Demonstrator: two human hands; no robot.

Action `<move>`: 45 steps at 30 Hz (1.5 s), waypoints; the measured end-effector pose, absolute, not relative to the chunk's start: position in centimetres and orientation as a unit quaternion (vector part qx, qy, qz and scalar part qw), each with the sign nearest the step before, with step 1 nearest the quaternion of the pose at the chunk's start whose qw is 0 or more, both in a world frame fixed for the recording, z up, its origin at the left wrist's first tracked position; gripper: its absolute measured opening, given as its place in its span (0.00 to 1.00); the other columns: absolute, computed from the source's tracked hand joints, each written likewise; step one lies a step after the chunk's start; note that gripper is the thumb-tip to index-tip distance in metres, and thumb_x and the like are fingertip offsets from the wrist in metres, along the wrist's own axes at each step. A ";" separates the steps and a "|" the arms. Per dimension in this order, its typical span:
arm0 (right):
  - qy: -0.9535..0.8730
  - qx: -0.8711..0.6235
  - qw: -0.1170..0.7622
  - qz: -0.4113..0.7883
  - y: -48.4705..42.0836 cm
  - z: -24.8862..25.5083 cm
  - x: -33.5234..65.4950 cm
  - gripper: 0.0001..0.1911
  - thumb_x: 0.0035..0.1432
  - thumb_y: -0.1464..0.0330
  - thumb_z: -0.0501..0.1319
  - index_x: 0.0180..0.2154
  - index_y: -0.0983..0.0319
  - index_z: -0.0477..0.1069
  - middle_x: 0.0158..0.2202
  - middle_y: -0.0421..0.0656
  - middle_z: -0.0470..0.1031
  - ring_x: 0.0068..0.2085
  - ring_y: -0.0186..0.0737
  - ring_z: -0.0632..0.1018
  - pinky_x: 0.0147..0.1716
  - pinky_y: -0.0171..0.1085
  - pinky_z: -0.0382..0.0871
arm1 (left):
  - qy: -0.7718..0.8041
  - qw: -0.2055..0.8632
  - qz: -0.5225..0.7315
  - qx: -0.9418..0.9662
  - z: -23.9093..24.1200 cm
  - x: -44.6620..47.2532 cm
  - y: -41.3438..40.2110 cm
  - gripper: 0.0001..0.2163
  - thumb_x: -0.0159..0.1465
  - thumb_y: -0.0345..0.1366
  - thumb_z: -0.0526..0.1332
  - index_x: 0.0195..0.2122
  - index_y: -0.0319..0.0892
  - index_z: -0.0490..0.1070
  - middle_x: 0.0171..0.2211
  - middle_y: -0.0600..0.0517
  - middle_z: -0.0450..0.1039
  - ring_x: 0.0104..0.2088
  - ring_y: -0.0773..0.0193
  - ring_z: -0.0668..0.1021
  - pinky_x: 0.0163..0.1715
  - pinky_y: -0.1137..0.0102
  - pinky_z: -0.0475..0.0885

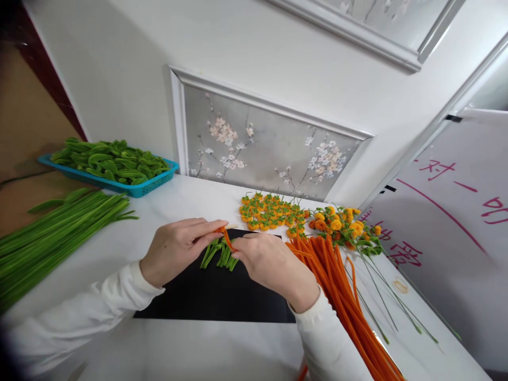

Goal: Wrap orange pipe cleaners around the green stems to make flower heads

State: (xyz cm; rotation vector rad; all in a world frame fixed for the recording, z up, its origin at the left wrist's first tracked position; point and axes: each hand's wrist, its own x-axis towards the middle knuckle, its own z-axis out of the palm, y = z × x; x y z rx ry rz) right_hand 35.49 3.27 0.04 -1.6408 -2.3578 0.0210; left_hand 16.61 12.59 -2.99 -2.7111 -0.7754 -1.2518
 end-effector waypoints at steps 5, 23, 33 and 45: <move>-0.796 -0.589 0.121 -0.074 2.2 0.8 34.9 0.09 0.65 0.69 0.51 0.32 0.62 0.65 0.30 0.37 0.66 0.28 0.31 0.62 0.29 0.34 0.44 | -0.232 0.061 -0.386 -0.891 -3.2 16.6 12.8 0.10 0.66 0.39 0.56 0.44 0.49 0.74 0.33 0.59 0.75 0.33 0.70 0.75 0.29 0.73 0.63; -0.744 -0.631 0.217 -0.038 3.3 0.4 34.6 0.13 0.66 0.61 0.51 0.44 0.64 0.64 0.35 0.43 0.69 0.34 0.33 0.71 0.33 0.31 0.56 | -0.250 -0.047 -0.346 -0.903 -3.3 17.0 12.1 0.09 0.66 0.40 0.55 0.43 0.51 0.74 0.36 0.61 0.75 0.33 0.70 0.75 0.32 0.74 0.62; -0.767 -0.621 0.160 -0.038 4.4 -0.3 35.2 0.12 0.65 0.64 0.52 0.36 0.61 0.72 0.33 0.41 0.70 0.37 0.32 0.71 0.34 0.30 0.55 | -0.201 -0.424 -0.163 -0.868 -1.2 16.8 12.6 0.18 0.68 0.46 0.47 0.36 0.37 0.68 0.22 0.55 0.62 0.23 0.72 0.64 0.24 0.75 0.58; -0.827 -0.524 0.183 -0.088 4.2 -0.3 35.1 0.13 0.66 0.67 0.53 0.30 0.63 0.69 0.27 0.39 0.67 0.30 0.30 0.65 0.34 0.32 0.51 | -0.250 -0.606 -0.090 -0.750 -1.4 16.5 12.7 0.18 0.62 0.50 0.56 0.32 0.36 0.65 0.23 0.55 0.60 0.17 0.77 0.56 0.15 0.77 0.47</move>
